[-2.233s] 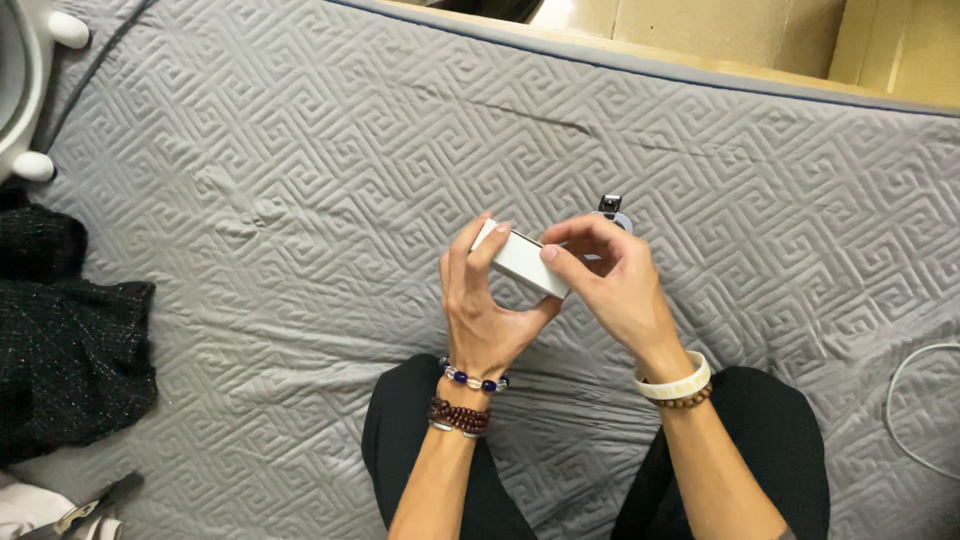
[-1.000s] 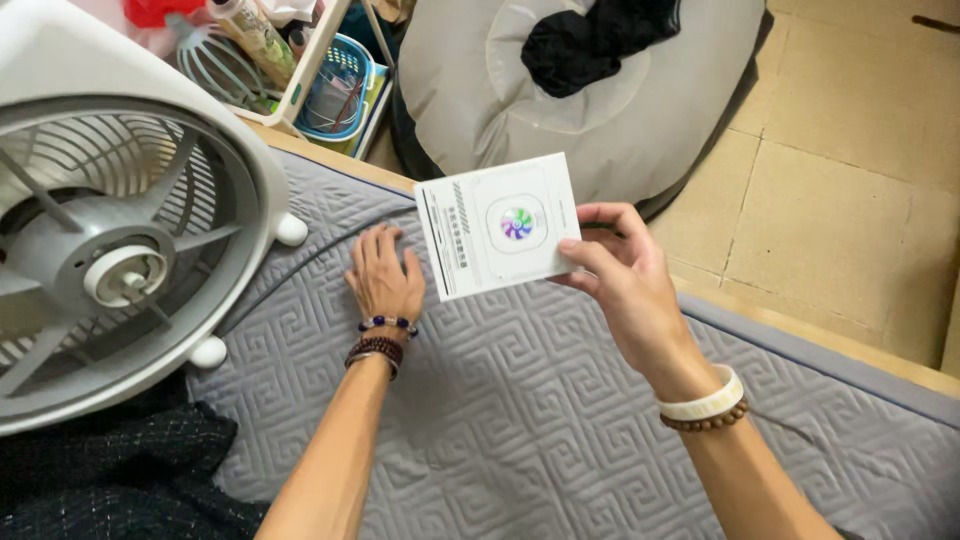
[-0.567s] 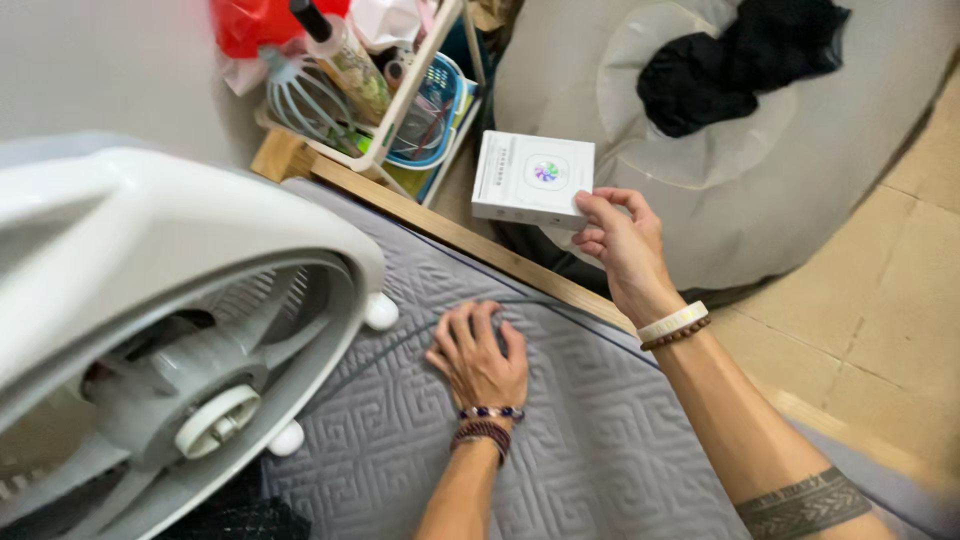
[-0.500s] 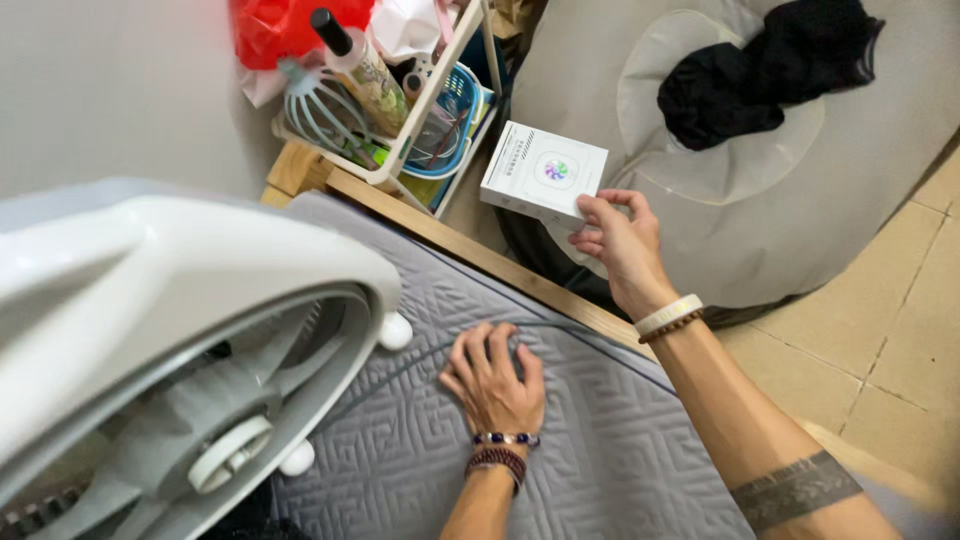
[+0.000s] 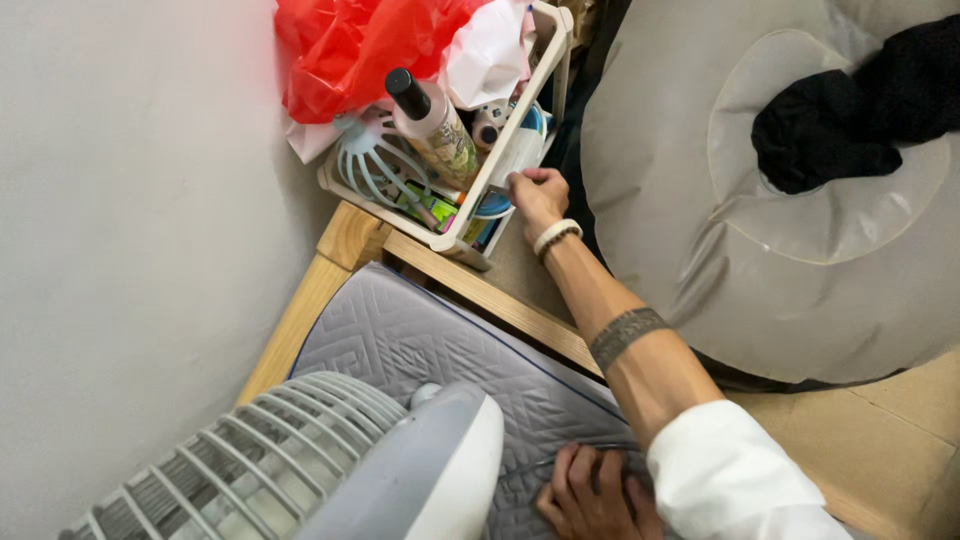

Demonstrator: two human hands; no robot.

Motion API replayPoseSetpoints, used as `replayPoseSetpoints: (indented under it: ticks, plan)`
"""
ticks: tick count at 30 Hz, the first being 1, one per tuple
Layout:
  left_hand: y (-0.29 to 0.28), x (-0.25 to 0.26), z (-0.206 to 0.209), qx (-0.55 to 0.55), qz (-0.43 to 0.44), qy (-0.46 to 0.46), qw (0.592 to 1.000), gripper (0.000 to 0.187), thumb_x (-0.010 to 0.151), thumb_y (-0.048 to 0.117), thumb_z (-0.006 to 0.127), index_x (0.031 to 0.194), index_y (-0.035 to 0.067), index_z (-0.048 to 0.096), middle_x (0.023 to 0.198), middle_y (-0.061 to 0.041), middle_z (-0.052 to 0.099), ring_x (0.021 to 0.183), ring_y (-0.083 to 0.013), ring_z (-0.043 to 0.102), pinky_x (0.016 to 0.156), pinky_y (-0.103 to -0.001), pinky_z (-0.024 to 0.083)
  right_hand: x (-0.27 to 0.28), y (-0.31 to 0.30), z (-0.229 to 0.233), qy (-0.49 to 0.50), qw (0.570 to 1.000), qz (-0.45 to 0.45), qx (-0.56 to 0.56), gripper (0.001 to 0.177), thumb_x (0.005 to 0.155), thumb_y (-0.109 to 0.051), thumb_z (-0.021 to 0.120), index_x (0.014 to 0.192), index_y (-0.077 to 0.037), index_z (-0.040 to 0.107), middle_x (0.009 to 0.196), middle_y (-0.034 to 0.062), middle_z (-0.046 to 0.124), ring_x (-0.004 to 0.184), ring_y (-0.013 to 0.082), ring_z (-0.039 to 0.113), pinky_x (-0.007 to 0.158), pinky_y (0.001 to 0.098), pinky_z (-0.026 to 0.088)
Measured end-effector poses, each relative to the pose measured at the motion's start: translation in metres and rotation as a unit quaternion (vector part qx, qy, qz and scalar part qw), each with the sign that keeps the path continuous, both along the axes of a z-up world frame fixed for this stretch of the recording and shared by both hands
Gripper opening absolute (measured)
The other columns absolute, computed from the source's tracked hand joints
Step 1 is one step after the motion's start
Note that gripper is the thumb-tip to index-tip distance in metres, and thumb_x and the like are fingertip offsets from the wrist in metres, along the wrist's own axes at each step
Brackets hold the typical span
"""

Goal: The person unboxes a small electronic device, removes the main unit and two mounting clips, and attaches the clips to the device. They then connect a USB cable to the device, which lights up with a rainbow pattern.

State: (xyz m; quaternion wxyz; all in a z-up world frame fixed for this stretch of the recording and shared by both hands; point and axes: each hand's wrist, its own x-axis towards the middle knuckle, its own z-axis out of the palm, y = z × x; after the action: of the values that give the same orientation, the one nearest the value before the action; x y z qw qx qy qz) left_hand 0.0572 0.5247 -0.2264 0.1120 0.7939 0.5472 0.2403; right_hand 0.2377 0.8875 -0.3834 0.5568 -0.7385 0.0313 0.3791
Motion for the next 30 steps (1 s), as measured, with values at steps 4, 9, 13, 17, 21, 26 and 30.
replayPoseSetpoints:
  ticks: [4, 9, 13, 17, 21, 26, 30]
  plan:
    - [-0.007, 0.0, -0.027, 0.061, 0.02, -0.002, 0.998, 0.033, 0.092, 0.041, 0.047, 0.105, 0.018, 0.067, 0.105, -0.002, 0.066, 0.112, -0.0263, 0.063, 0.09, -0.049, 0.037, -0.002, 0.033, -0.039, 0.165, 0.973, 0.004, 0.163, 0.036, 0.086, -0.005, 0.068, 0.121, -0.003, 0.058, 0.108, 0.0128, 0.07, 0.095, 0.0231, 0.071, 0.081, 0.0348, 0.061]
    - [0.002, 0.01, -0.022, 0.086, 0.048, -0.031, 0.995, 0.029, 0.09, 0.042, 0.05, 0.103, 0.023, 0.066, 0.105, 0.001, 0.065, 0.112, -0.0248, 0.063, 0.09, -0.048, 0.037, 0.002, 0.012, -0.048, 0.204, 0.951, 0.094, 0.212, 0.053, 0.096, 0.0, 0.046, 0.147, -0.006, 0.058, 0.121, 0.0126, 0.061, 0.116, 0.0239, 0.053, 0.099, 0.041, 0.051]
    - [0.007, -0.005, 0.017, -0.034, -0.019, -0.013, 0.999, 0.033, 0.085, 0.034, 0.06, 0.112, 0.016, 0.067, 0.116, -0.008, 0.064, 0.121, -0.0319, 0.058, 0.093, -0.053, 0.037, 0.001, -0.01, -0.015, 0.183, 0.963, 0.106, 0.168, 0.043, 0.097, -0.008, 0.051, 0.139, -0.006, 0.055, 0.123, 0.0067, 0.064, 0.105, 0.0201, 0.064, 0.088, 0.037, 0.055]
    - [0.022, -0.004, 0.041, -0.059, -0.046, 0.017, 0.997, 0.035, 0.082, 0.027, 0.062, 0.115, 0.014, 0.064, 0.121, -0.01, 0.061, 0.126, -0.0332, 0.054, 0.094, -0.055, 0.036, -0.005, -0.062, 0.053, 0.214, 0.949, 0.091, 0.214, 0.039, 0.094, -0.004, 0.055, 0.133, -0.003, 0.054, 0.113, 0.0113, 0.068, 0.091, 0.0225, 0.066, 0.08, 0.0361, 0.054]
    - [0.028, 0.001, 0.058, -0.031, -0.052, 0.021, 0.998, 0.034, 0.085, 0.026, 0.063, 0.116, 0.015, 0.063, 0.123, -0.009, 0.059, 0.128, -0.0326, 0.053, 0.098, -0.054, 0.036, -0.002, -0.169, 0.15, 0.248, 0.932, 0.152, 0.216, 0.037, 0.096, -0.008, 0.053, 0.133, -0.004, 0.053, 0.113, 0.0109, 0.07, 0.092, 0.0197, 0.068, 0.08, 0.033, 0.055]
    - [0.023, -0.001, 0.057, 0.003, -0.06, 0.034, 0.998, 0.031, 0.087, 0.026, 0.065, 0.116, 0.015, 0.064, 0.124, -0.009, 0.059, 0.13, -0.0315, 0.05, 0.1, -0.053, 0.036, 0.017, -0.345, 0.256, 0.203, 0.927, 0.176, 0.26, 0.035, 0.099, -0.011, 0.056, 0.133, -0.002, 0.053, 0.108, 0.0096, 0.071, 0.092, 0.016, 0.066, 0.083, 0.0296, 0.054]
    - [0.019, -0.018, 0.022, 0.019, -0.077, 0.011, 0.997, 0.024, 0.095, 0.025, 0.066, 0.117, 0.016, 0.063, 0.125, -0.008, 0.058, 0.131, -0.0318, 0.048, 0.105, -0.054, 0.035, 0.016, -0.488, 0.309, 0.113, 0.954, 0.184, 0.208, 0.031, 0.1, -0.01, 0.057, 0.129, 0.001, 0.057, 0.102, 0.0086, 0.071, 0.089, 0.0139, 0.064, 0.081, 0.0273, 0.051]
